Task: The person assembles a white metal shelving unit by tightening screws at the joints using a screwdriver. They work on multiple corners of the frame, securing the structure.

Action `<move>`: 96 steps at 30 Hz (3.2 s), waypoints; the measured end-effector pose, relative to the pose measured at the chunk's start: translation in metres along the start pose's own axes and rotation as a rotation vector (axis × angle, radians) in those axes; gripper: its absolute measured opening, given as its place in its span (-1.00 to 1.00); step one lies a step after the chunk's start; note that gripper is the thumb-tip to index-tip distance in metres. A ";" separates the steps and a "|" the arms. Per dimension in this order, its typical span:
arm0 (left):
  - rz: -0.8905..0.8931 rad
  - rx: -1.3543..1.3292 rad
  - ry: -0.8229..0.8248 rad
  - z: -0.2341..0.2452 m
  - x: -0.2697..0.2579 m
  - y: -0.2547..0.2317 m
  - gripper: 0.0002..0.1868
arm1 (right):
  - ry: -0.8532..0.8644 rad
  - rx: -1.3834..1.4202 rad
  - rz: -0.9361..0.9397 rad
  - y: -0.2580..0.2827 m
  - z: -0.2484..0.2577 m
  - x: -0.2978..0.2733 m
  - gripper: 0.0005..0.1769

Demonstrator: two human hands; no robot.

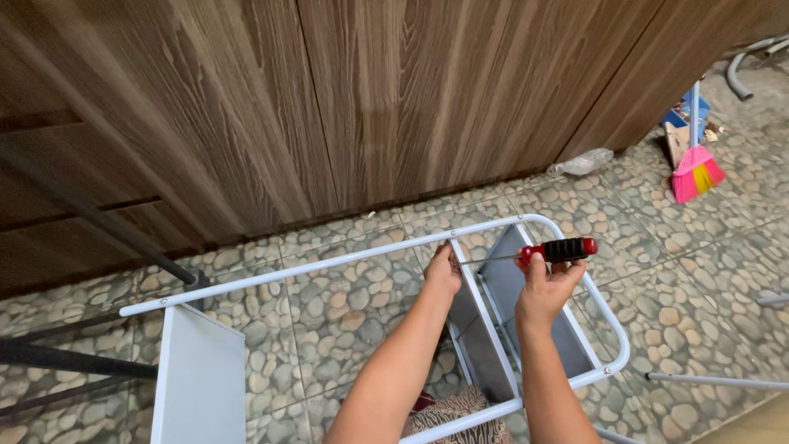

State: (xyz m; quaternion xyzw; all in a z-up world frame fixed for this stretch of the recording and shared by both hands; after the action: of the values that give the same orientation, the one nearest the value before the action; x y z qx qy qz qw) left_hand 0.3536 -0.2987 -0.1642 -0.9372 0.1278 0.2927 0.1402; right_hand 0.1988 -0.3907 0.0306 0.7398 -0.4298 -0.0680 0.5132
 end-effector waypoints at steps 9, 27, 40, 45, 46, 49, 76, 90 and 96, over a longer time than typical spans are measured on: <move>-0.006 0.127 -0.085 -0.002 0.000 -0.001 -0.91 | -0.002 -0.004 -0.053 0.000 0.003 0.003 -0.37; -0.057 0.105 -0.160 -0.020 -0.050 -0.016 -0.68 | -0.005 0.000 0.073 0.011 -0.002 0.009 -0.39; -0.216 0.317 -0.066 -0.029 -0.039 -0.022 -0.79 | 0.276 -0.226 0.266 -0.006 -0.072 0.054 -0.35; -0.198 0.317 -0.095 -0.030 -0.042 -0.024 -0.76 | 0.298 -0.245 0.291 -0.003 -0.077 0.053 -0.36; -0.174 0.319 -0.089 -0.030 -0.043 -0.025 -0.75 | 0.293 -0.248 0.320 -0.002 -0.077 0.053 -0.36; -0.124 0.320 -0.068 -0.029 -0.043 -0.028 -0.75 | 0.306 -0.242 0.281 -0.001 -0.078 0.055 -0.37; -0.038 0.245 -0.168 -0.024 -0.040 -0.016 -0.68 | 0.469 -0.480 0.332 0.045 -0.101 0.052 -0.05; -0.093 0.401 -0.199 -0.029 -0.058 -0.024 -0.71 | 0.377 -0.489 0.423 0.043 -0.104 0.056 -0.08; -0.103 0.406 -0.205 -0.027 -0.052 -0.024 -0.70 | 0.411 -0.496 0.444 0.041 -0.103 0.056 -0.08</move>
State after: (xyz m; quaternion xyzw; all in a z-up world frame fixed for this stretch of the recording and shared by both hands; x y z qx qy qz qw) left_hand 0.3339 -0.2776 -0.1075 -0.8605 0.1210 0.3472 0.3527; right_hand 0.2661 -0.3620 0.1309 0.4808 -0.4380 0.0926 0.7540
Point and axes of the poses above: each hand's wrist, its own x-axis towards the middle knuckle, its own z-axis out of the back of the hand, y = z × x, the point moved 1 cm from there along x, towards the middle knuckle, and after that the axes turned 5 degrees about -y, right-handed, at the moved point
